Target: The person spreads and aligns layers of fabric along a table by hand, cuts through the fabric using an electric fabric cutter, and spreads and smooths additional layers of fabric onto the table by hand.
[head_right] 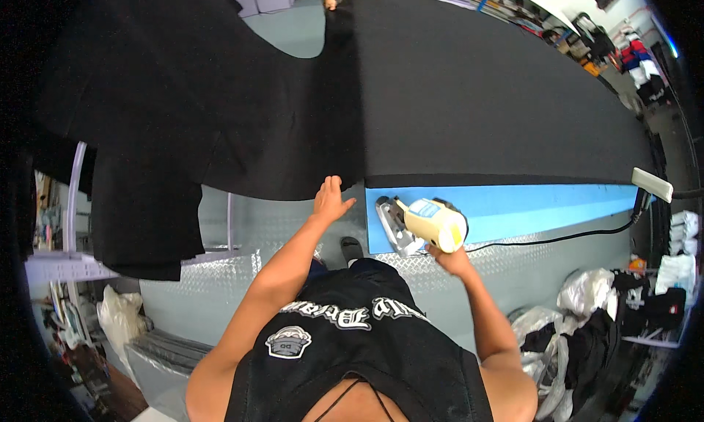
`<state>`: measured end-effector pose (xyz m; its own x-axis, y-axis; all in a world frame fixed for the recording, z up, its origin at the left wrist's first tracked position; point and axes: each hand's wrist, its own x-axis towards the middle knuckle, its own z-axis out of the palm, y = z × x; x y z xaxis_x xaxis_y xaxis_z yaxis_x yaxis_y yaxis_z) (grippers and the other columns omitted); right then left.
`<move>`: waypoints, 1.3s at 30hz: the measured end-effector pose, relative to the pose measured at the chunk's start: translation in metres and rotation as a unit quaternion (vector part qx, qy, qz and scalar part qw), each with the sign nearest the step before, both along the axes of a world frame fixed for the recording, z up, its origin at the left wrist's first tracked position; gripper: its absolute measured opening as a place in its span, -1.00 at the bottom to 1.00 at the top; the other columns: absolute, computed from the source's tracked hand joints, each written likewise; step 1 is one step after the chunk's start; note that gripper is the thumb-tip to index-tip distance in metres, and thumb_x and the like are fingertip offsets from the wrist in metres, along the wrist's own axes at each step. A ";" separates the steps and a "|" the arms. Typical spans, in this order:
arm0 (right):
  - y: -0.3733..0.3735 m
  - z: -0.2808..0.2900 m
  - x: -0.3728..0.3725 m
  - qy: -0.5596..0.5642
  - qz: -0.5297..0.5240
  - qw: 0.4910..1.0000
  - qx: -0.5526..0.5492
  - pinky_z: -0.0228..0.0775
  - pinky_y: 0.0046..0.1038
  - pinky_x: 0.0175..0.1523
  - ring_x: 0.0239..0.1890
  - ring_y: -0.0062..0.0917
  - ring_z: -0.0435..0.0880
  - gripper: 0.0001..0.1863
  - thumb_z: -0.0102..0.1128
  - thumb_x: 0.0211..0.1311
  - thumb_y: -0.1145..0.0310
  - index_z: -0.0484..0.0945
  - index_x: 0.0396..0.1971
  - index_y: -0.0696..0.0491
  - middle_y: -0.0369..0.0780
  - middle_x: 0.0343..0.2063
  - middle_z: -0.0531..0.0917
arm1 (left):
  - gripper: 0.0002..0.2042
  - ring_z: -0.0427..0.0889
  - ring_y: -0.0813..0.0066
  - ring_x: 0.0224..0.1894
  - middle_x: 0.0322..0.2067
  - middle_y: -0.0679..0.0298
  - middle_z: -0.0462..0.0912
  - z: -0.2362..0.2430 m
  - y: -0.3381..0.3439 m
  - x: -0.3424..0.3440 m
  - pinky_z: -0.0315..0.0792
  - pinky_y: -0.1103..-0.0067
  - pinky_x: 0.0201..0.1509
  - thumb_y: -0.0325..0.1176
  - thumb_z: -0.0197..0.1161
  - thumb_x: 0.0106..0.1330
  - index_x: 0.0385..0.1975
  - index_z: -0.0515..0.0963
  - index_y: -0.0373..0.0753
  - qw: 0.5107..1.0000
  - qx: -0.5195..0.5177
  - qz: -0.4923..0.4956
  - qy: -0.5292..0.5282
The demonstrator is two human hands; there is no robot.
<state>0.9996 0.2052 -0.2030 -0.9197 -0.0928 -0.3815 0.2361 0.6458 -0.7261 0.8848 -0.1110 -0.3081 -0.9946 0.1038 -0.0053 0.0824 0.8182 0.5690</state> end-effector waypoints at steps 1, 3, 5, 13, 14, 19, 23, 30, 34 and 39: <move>-0.013 0.006 0.018 -0.088 -0.092 0.991 -0.043 0.40 -0.48 -0.43 -0.55 -0.54 0.52 -0.75 0.24 0.11 0.44 0.47 -0.20 0.13 -0.27 -0.53 0.56 | -0.43 0.43 0.07 -0.07 -0.18 0.07 0.34 -0.006 0.004 -0.013 0.40 0.29 -0.06 -0.22 0.42 -0.06 -0.14 0.24 -0.27 1.000 0.005 -0.016 -0.006; -0.043 0.019 0.050 -0.089 -0.214 0.959 -0.162 0.24 -0.57 -0.62 -0.71 -0.68 0.39 -0.85 0.21 0.14 0.45 0.47 -0.31 0.11 -0.35 -0.67 0.46 | -0.43 0.42 0.07 -0.08 -0.17 0.06 0.33 -0.019 0.007 -0.035 0.40 0.28 -0.08 -0.22 0.42 -0.07 -0.14 0.23 -0.27 0.998 0.020 -0.057 0.005; -0.072 0.044 0.068 -0.059 -0.241 0.953 -0.174 0.28 -0.55 -0.58 -0.67 -0.65 0.44 -0.91 0.19 0.16 0.46 0.47 -0.40 0.12 -0.33 -0.66 0.47 | -0.65 0.46 0.05 -0.20 -0.30 0.07 0.39 -0.034 0.003 -0.054 0.41 0.26 -0.18 -0.41 0.27 -0.03 -0.27 0.28 -0.26 0.992 0.062 -0.083 0.072; -0.181 0.122 0.079 0.067 -0.369 0.912 -0.164 0.35 -0.54 -0.43 -0.54 -0.59 0.48 -0.87 -0.04 0.02 0.66 0.45 -0.41 0.18 -0.27 -0.54 0.50 | -0.81 0.52 0.08 -0.40 -0.49 0.13 0.43 0.019 -0.068 -0.068 0.43 0.28 -0.36 -0.55 0.14 -0.05 -0.43 0.33 -0.22 0.952 0.104 -0.255 0.137; -0.187 0.126 0.076 0.085 -0.382 0.905 -0.168 0.33 -0.56 -0.45 -0.56 -0.61 0.47 -0.89 -0.05 0.04 0.65 0.46 -0.44 0.18 -0.28 -0.55 0.50 | -0.81 0.52 0.08 -0.40 -0.49 0.13 0.43 0.032 -0.071 -0.068 0.43 0.28 -0.36 -0.55 0.14 -0.05 -0.43 0.33 -0.22 0.951 0.103 -0.259 0.134; -0.181 0.110 0.080 0.092 -0.343 0.930 -0.097 0.28 -0.59 -0.55 -0.64 -0.68 0.43 -0.94 0.02 0.07 0.59 0.46 -0.44 0.17 -0.34 -0.65 0.46 | -0.82 0.55 0.05 -0.40 -0.50 0.10 0.45 0.073 -0.072 -0.066 0.45 0.26 -0.35 -0.55 0.13 -0.03 -0.43 0.33 -0.23 0.944 0.099 -0.291 0.119; -0.174 0.102 0.073 0.038 -0.360 0.925 -0.118 0.25 -0.60 -0.58 -0.66 -0.71 0.40 -0.89 0.07 0.10 0.56 0.44 -0.33 0.15 -0.36 -0.66 0.45 | -0.84 0.54 0.01 -0.44 -0.52 0.08 0.47 0.088 -0.070 -0.067 0.45 0.23 -0.37 -0.56 0.12 -0.04 -0.44 0.34 -0.24 0.946 0.077 -0.281 0.143; -0.167 0.101 0.059 0.025 -0.354 0.923 -0.147 0.26 -0.61 -0.56 -0.65 -0.68 0.43 -0.88 0.07 0.23 0.41 0.48 -0.39 0.15 -0.32 -0.61 0.47 | -0.85 0.52 -0.02 -0.40 -0.51 0.06 0.47 0.104 -0.065 -0.066 0.42 0.24 -0.34 -0.58 0.09 -0.05 -0.45 0.34 -0.27 0.947 0.084 -0.275 0.142; -0.168 0.101 0.048 0.036 -0.336 0.930 -0.142 0.25 -0.62 -0.57 -0.65 -0.69 0.42 -0.87 0.09 0.23 0.39 0.50 -0.38 0.14 -0.33 -0.60 0.48 | -0.87 0.54 0.00 -0.43 -0.52 0.07 0.48 0.101 -0.063 -0.065 0.45 0.24 -0.36 -0.57 0.10 -0.05 -0.48 0.36 -0.26 0.946 0.075 -0.277 0.153; -0.166 0.094 0.027 0.038 -0.328 0.934 -0.139 0.25 -0.63 -0.57 -0.65 -0.70 0.42 -0.86 0.12 0.23 0.37 0.51 -0.36 0.14 -0.33 -0.60 0.49 | -0.87 0.54 0.00 -0.44 -0.52 0.08 0.48 0.095 -0.065 -0.057 0.44 0.23 -0.37 -0.57 0.10 -0.05 -0.47 0.37 -0.26 0.947 0.079 -0.277 0.145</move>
